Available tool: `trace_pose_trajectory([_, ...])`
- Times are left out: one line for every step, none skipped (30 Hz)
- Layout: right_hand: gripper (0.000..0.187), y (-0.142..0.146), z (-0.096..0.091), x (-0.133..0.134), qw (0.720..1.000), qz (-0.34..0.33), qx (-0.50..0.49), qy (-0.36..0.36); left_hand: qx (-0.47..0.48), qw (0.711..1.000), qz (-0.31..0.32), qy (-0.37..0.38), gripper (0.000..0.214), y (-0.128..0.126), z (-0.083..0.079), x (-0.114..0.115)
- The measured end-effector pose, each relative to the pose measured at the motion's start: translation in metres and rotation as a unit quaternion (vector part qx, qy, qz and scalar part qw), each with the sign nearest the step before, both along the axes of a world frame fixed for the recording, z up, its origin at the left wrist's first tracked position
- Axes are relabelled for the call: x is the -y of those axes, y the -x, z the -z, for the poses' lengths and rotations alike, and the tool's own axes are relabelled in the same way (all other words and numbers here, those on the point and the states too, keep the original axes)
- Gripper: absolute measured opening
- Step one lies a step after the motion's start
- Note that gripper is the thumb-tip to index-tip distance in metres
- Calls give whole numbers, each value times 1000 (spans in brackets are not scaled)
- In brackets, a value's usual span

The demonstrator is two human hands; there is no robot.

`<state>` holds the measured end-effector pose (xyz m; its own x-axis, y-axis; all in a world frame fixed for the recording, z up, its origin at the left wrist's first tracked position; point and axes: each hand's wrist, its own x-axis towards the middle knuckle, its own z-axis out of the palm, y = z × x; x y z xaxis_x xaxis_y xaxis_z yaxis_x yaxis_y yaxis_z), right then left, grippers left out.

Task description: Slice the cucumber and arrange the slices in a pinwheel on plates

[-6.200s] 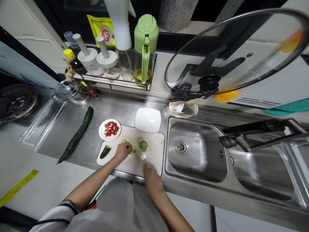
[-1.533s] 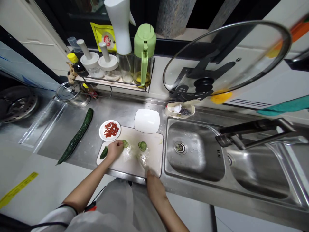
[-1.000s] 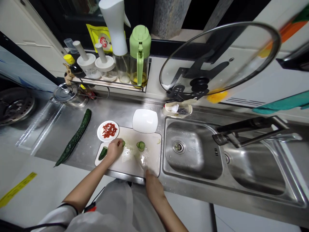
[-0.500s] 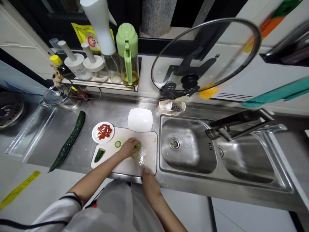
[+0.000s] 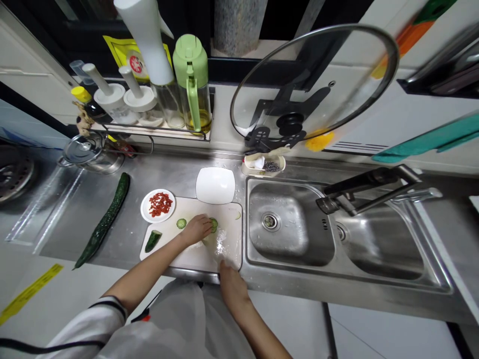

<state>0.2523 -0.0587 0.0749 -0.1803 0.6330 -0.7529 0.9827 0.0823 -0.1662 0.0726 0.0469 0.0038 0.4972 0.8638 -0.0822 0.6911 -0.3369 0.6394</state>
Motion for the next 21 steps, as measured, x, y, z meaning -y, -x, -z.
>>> trace_pose_trajectory([49, 0, 1, 0, 1000, 1, 1, 1, 2, 1000, -4, -1, 19, 0, 1, 0])
trace_pose_trajectory([48, -1, 3, 1, 1000, 1, 0, 0, 4, 1000, -13, -2, 18, 0, 2, 1])
trace_pose_trajectory([47, -1, 4, 1, 1000, 0, -1, 0, 6, 1000, -27, -2, 17, 0, 2, 2])
trace_pose_trajectory([47, -2, 5, 1, 1000, -2, -2, -1, 9, 999, -48, -1, 15, -1, 3, 3])
trace_pose_trajectory([47, -2, 6, 1, 1000, -3, -3, 0, 13, 997, -73, 3, 15, -1, 2, 4])
trace_pose_trajectory([48, -3, 7, 2, 1000, -4, -5, 0, 20, 995, -102, 12, 15, -1, 1, 5])
trace_pose_trajectory([49, -3, 8, 2, 1000, -4, -6, 0, 31, 990, -132, 28, 16, -1, 0, 6])
trace_pose_trajectory([49, -3, 8, 2, 1000, -4, -7, 0, 44, 984, -162, 51, 17, 0, -2, 8])
trace_pose_trajectory([50, -4, 9, 2, 1000, -3, -9, 1, 58, 977, -190, 80, 19, 2, -4, 10])
trace_pose_trajectory([50, -4, 9, 2, 1000, -3, -11, 1, 74, 968, -215, 110, 20, 4, -6, 13])
trace_pose_trajectory([51, -4, 9, 2, 1000, -2, -12, 3, 90, 957, -236, 140, 22, 8, -7, 16])
trace_pose_trajectory([51, -5, 9, 2, 1000, 0, -13, 4, 104, 947, -252, 167, 22, 11, -7, 19])
trace_pose_trajectory([51, -5, 9, 2, 1000, 0, -14, 5, 118, 938, -263, 191, 22, 16, -6, 23])
trace_pose_trajectory([51, -5, 9, 2, 1000, 1, -15, 3, 130, 930, -271, 211, 22, 21, -4, 26])
trace_pose_trajectory([51, -6, 9, 2, 1000, 0, -17, 1, 138, 924, -274, 230, 21, 25, -1, 30])
trace_pose_trajectory([52, -6, 10, 2, 1000, 0, -18, -1, 142, 918, -278, 244, 21, 30, 2, 33])
trace_pose_trajectory([52, -6, 10, 2, 1000, -1, -17, -1, 139, 914, -284, 254, 21, 35, 5, 37])
trace_pose_trajectory([53, -6, 11, 2, 1000, -2, -15, -1, 130, 912, -292, 258, 21, 39, 7, 40])
trace_pose_trajectory([53, -7, 12, 2, 1000, -3, -12, 0, 118, 910, -302, 257, 20, 42, 9, 42])
trace_pose_trajectory([53, -7, 13, 2, 1000, -3, -10, 1, 105, 910, -314, 250, 18, 45, 11, 44])
trace_pose_trajectory([52, -8, 15, 2, 1000, -6, -10, 0, 92, 911, -325, 238, 16, 46, 12, 46])
